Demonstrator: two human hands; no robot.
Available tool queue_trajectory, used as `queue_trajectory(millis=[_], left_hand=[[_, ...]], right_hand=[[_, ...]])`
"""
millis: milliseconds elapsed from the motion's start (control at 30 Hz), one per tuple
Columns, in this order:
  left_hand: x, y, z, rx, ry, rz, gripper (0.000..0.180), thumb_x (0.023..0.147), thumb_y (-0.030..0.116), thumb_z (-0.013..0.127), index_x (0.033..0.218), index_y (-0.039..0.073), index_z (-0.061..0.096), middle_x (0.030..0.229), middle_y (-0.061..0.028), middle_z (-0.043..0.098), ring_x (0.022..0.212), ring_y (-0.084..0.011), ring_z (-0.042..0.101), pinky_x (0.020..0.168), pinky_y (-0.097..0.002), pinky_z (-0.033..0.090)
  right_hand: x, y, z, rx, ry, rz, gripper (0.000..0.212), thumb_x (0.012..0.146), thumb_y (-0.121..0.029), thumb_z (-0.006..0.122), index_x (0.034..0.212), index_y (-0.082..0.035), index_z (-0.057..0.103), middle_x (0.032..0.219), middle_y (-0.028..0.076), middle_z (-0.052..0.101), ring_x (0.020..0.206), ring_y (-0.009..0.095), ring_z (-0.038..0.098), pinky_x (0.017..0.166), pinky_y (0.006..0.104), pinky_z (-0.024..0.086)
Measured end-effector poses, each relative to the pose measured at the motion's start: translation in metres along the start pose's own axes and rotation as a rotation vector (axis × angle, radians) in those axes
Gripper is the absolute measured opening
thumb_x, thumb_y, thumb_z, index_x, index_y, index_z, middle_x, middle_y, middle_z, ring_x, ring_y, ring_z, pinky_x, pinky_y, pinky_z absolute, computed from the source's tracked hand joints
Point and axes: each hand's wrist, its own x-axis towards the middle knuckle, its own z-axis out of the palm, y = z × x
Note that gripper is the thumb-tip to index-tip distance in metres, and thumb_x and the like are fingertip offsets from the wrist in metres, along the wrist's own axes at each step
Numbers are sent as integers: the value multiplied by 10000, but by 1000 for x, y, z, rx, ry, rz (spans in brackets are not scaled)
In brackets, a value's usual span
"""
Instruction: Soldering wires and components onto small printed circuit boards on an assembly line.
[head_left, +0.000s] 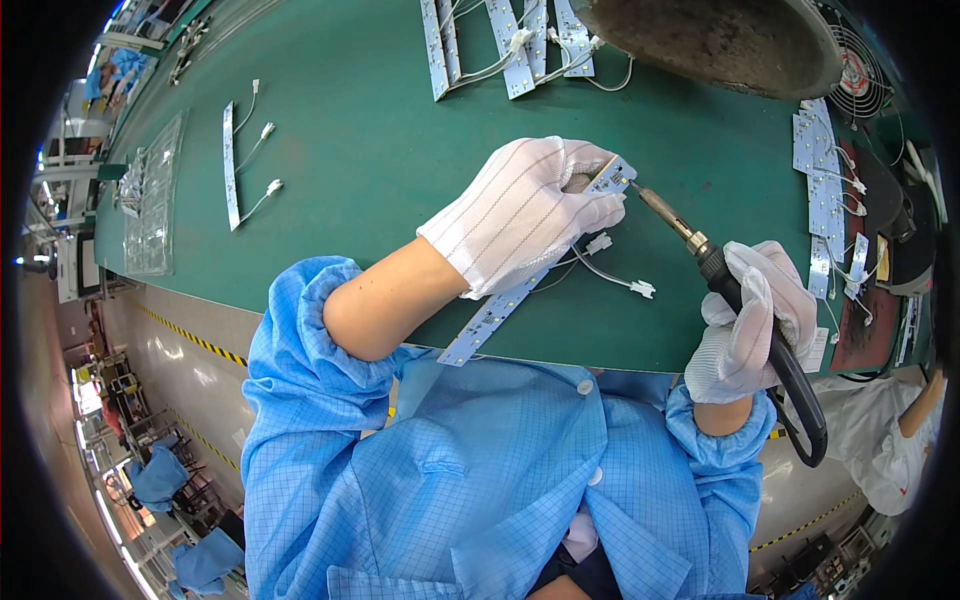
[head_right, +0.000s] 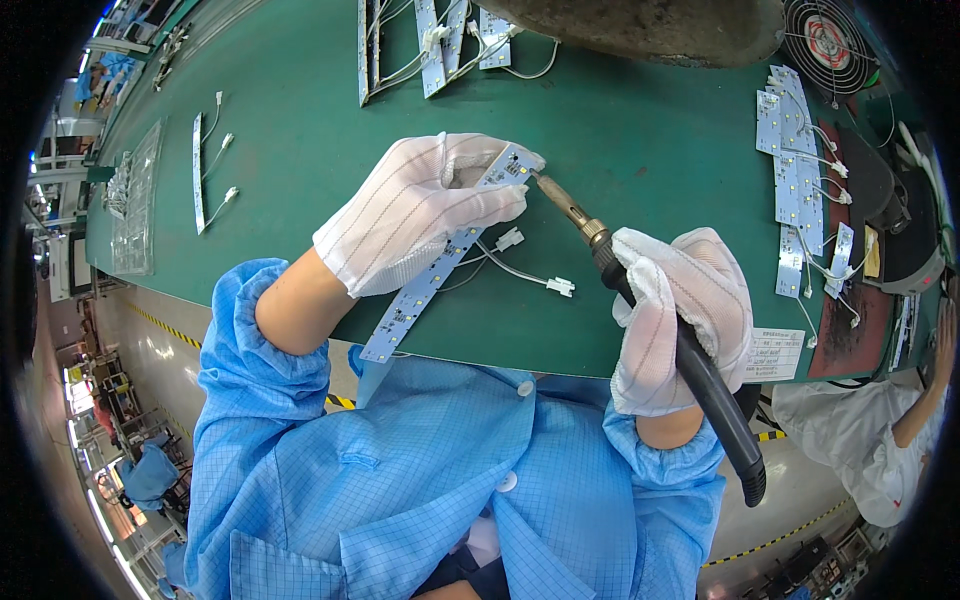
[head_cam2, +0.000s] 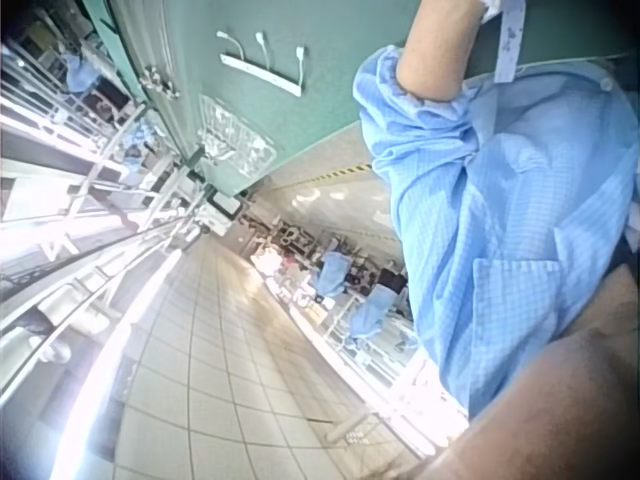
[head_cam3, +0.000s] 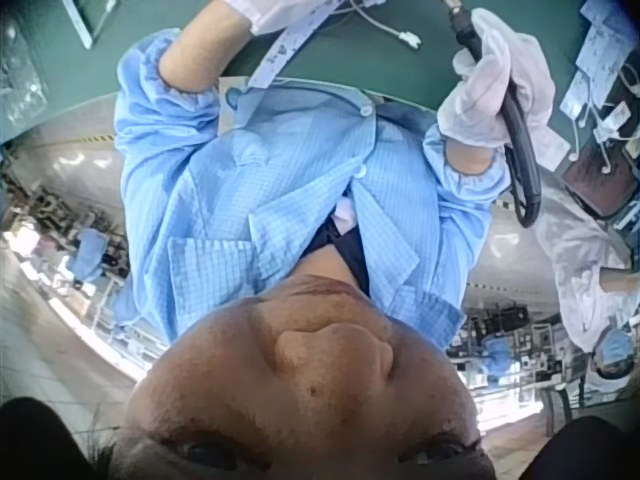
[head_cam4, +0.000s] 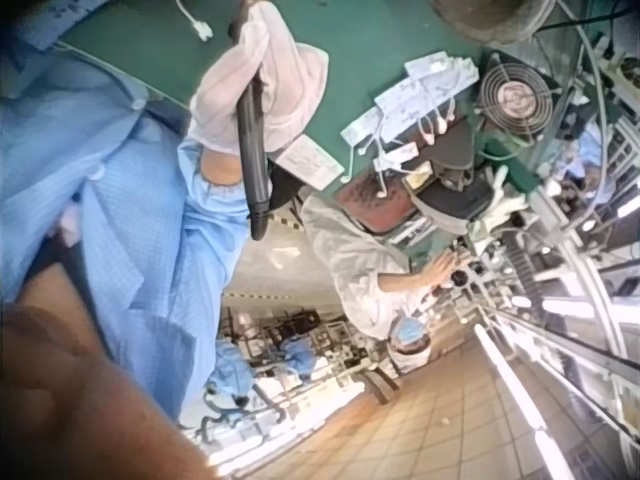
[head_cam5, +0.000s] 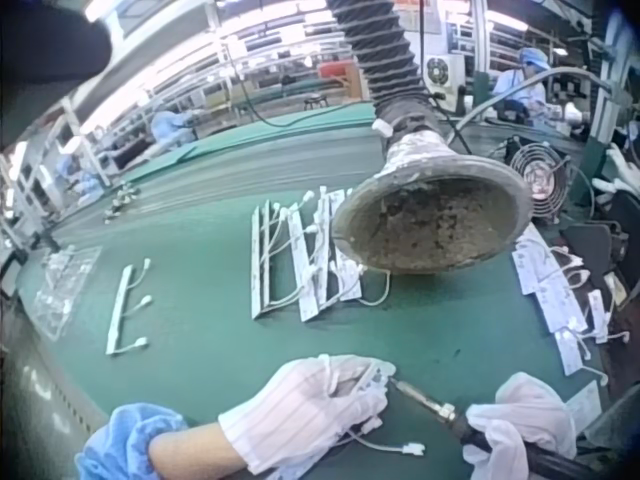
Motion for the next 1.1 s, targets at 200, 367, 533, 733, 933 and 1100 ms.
queue_trajectory(millis=[200,367,533,733,933,1100], left_hand=[[1,-10,1,165,43,250,377,797,254,696,1067,-2,632,801,-94,645,700,-158,561,670,-285,466],[-3,3,-4,627,224,232,467,788,315,689,1107,-4,569,908,-166,622,797,-292,619,700,-364,498],[-58,6,-16,875,27,7,540,783,338,685,1155,3,479,860,-168,610,779,-302,647,603,-381,524],[-75,17,-49,358,-156,-241,449,795,238,667,1131,-20,519,811,-156,656,722,-294,649,640,-366,522],[-111,-24,-166,150,782,-347,470,755,288,676,1067,-52,588,916,-126,660,809,-166,626,697,-277,500],[-142,-156,-265,559,1018,-564,360,758,267,692,983,-11,658,898,-135,666,862,-205,617,756,-322,489]], right_hand=[[3,-4,-7,-73,-117,-11,162,887,-68,443,981,44,512,882,201,627,676,225,540,608,323,459],[-8,7,-10,-163,-2,-53,223,887,-52,566,1080,5,470,936,183,606,742,243,609,637,309,533],[-4,9,2,-140,152,-22,157,810,-3,492,947,21,565,841,169,663,609,186,531,562,290,443],[-11,7,-3,1,90,115,165,897,-30,530,1058,9,527,940,132,614,764,232,636,681,286,541],[-19,5,3,-58,248,176,167,928,-83,479,989,33,581,960,124,604,676,145,564,587,216,469],[-11,-1,7,7,211,231,178,930,-74,465,991,25,600,991,124,592,673,116,527,553,209,412]])
